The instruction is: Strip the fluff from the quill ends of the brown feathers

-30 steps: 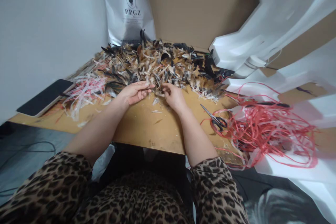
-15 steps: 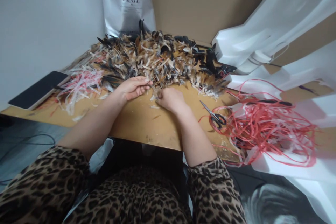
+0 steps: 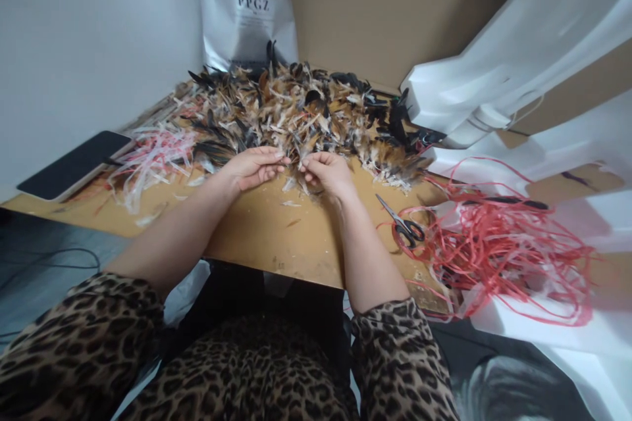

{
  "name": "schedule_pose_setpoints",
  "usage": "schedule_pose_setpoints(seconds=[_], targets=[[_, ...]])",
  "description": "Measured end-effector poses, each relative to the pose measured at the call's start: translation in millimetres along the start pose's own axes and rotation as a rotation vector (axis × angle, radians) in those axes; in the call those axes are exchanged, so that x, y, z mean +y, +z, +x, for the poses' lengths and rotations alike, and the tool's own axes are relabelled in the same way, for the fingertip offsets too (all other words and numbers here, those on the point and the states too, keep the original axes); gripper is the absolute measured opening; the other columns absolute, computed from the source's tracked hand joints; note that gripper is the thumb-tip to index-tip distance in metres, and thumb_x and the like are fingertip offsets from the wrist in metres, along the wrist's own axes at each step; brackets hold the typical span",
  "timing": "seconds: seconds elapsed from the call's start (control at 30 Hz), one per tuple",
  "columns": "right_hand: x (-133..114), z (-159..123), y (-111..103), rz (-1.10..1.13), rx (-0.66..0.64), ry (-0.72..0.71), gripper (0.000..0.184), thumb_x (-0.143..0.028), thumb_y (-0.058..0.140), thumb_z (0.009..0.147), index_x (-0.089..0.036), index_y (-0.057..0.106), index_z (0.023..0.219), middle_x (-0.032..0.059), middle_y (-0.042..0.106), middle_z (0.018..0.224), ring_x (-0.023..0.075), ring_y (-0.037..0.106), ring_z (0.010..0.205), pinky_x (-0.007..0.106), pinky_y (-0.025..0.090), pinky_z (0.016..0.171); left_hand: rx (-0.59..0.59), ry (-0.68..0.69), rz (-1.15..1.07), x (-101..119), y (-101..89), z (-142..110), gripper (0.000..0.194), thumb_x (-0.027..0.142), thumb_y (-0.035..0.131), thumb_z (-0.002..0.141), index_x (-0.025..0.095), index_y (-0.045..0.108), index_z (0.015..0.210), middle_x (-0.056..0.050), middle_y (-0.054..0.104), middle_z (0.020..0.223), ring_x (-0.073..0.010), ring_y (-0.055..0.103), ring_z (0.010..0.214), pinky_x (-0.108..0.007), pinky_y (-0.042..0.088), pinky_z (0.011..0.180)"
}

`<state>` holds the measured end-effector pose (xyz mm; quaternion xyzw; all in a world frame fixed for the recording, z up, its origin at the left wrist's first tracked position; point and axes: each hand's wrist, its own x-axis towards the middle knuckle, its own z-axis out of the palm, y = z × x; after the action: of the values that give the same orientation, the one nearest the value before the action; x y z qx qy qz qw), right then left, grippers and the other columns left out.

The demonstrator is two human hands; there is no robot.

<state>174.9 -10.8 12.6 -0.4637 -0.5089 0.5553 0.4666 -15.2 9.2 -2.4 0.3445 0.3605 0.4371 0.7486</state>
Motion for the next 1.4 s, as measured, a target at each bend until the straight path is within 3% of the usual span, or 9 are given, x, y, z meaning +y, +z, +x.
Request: schedule_pose_setpoints(seconds=[0.17, 0.33, 0.5, 0.77, 1.03, 1.4], targets=[[13.2, 3.3, 11.4, 0.126, 0.009, 0.019, 0.025, -0.033, 0.077, 0.057, -0.017, 0.06, 0.066, -0.0046, 0.054, 0.049, 0.0054, 0.042, 0.042, 0.018, 0.028, 0.041, -0.044, -0.019, 0.014, -5.2, 8.0, -2.1, 0.009, 0.01, 0.069, 0.075, 0.008, 0.064, 0.082, -0.008, 0.071, 0.077, -0.0109, 0.067, 0.058, -0.015, 0.047, 0.046], [14.7, 2.2, 15.7, 0.145, 0.018, 0.044, 0.027, -0.034, 0.077, 0.057, -0.017, 0.06, 0.067, -0.0052, 0.052, 0.047, 0.0053, 0.038, 0.039, 0.019, 0.022, 0.039, -0.056, -0.015, 0.043, -8.9, 13.0, -3.7, 0.004, 0.009, 0.067, 0.077, 0.007, 0.066, 0.08, -0.008, 0.071, 0.075, -0.0092, 0.066, 0.056, -0.014, 0.047, 0.046], [14.9, 2.5, 14.3, 0.12, 0.006, 0.014, 0.026, -0.034, 0.078, 0.058, -0.017, 0.06, 0.068, -0.0045, 0.053, 0.049, 0.005, 0.039, 0.041, 0.019, 0.025, 0.04, -0.048, -0.009, 0.036, -9.5, 13.7, -3.1, 0.003, 0.006, 0.065, 0.077, 0.005, 0.066, 0.08, -0.008, 0.07, 0.073, -0.0068, 0.064, 0.055, -0.012, 0.048, 0.049], [11.9, -1.5, 17.9, 0.052, 0.016, -0.008, 0.031, -0.037, 0.079, 0.056, -0.018, 0.057, 0.066, -0.0053, 0.053, 0.045, 0.0046, 0.037, 0.035, 0.02, 0.024, 0.036, 0.06, 0.007, 0.113, -9.3, 15.8, -3.6, 0.008, 0.004, 0.069, 0.072, 0.007, 0.065, 0.077, -0.007, 0.069, 0.067, -0.0088, 0.067, 0.06, -0.014, 0.052, 0.06], [8.3, -3.5, 22.0, 0.037, 0.068, 0.013, 0.03, -0.037, 0.077, 0.056, -0.018, 0.055, 0.064, -0.0057, 0.051, 0.042, 0.0054, 0.035, 0.031, 0.02, 0.023, 0.033, 0.044, 0.006, 0.182, -11.8, 14.2, -1.0, 0.007, 0.004, 0.071, 0.07, 0.007, 0.066, 0.075, -0.008, 0.07, 0.067, -0.0105, 0.068, 0.061, -0.02, 0.055, 0.068], [13.9, -1.3, 21.0, 0.104, 0.055, -0.017, 0.027, -0.036, 0.074, 0.06, -0.02, 0.053, 0.066, -0.0068, 0.048, 0.043, 0.0054, 0.033, 0.035, 0.02, 0.021, 0.037, 0.015, -0.052, 0.019, -6.5, 10.1, -0.5, 0.002, 0.003, 0.065, 0.076, 0.004, 0.065, 0.078, -0.01, 0.07, 0.072, -0.0098, 0.068, 0.061, -0.013, 0.051, 0.056]])
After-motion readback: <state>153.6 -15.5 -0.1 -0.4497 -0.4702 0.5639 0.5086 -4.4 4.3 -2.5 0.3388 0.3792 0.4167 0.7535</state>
